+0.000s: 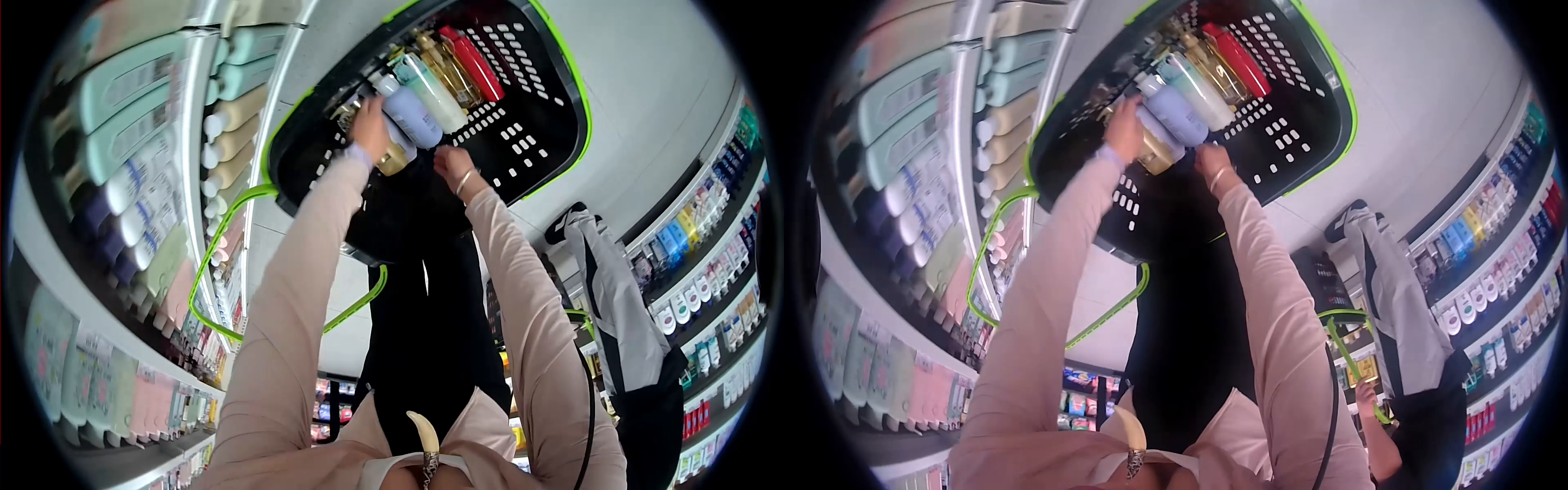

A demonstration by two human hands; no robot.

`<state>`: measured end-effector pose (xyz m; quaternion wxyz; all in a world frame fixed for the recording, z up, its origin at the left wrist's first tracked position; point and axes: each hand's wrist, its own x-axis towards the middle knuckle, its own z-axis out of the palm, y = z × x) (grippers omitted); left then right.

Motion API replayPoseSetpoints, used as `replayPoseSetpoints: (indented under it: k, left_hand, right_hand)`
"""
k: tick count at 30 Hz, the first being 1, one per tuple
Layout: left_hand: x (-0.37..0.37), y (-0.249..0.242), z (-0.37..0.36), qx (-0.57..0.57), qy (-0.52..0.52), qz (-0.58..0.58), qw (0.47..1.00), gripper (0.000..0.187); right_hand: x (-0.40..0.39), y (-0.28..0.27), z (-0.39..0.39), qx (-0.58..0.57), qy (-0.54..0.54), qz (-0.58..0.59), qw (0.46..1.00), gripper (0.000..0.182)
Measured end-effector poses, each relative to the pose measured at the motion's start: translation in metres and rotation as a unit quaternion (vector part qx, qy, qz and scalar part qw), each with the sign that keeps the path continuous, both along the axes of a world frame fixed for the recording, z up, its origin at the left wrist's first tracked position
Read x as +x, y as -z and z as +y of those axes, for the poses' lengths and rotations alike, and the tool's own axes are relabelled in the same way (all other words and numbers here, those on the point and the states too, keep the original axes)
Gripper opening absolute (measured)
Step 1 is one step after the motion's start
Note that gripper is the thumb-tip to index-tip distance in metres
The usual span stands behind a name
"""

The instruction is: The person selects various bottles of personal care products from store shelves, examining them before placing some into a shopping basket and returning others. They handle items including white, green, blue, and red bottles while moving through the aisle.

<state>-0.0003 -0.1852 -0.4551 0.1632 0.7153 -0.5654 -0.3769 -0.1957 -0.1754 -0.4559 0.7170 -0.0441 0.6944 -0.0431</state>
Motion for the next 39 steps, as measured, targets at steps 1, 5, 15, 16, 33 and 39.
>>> replayPoseSetpoints:
  k: [1,5,15,16,33,39]
  left_hand:
    - [0.001,0.023,-0.014,0.051,0.005,-0.026,0.998,0.044]
    - [0.011,0.076,-0.044,0.150,0.012,-0.028,0.988,0.058]
    - [0.011,0.092,-0.025,0.210,0.015,-0.010,0.977,0.056]
    - [0.009,0.084,-0.023,0.208,0.014,-0.012,0.978,0.056]
    - [0.009,-0.385,-0.052,-0.191,-0.208,0.238,0.929,0.060]
    - [0.029,-0.557,-0.038,-0.371,-0.230,0.253,0.863,0.042]
  right_hand:
    - [0.000,0.014,-0.008,0.009,0.019,0.022,1.000,0.015]
    - [-0.001,0.060,-0.020,0.078,0.117,0.048,0.989,0.032]
    - [0.015,0.090,0.006,0.075,0.195,0.026,0.978,0.051]
    - [0.016,0.083,0.002,0.074,0.194,0.024,0.978,0.051]
    - [0.017,-0.315,-0.044,-0.091,0.250,-0.216,0.940,0.037]
    - [0.050,-0.455,-0.048,-0.109,0.204,-0.359,0.904,0.028]
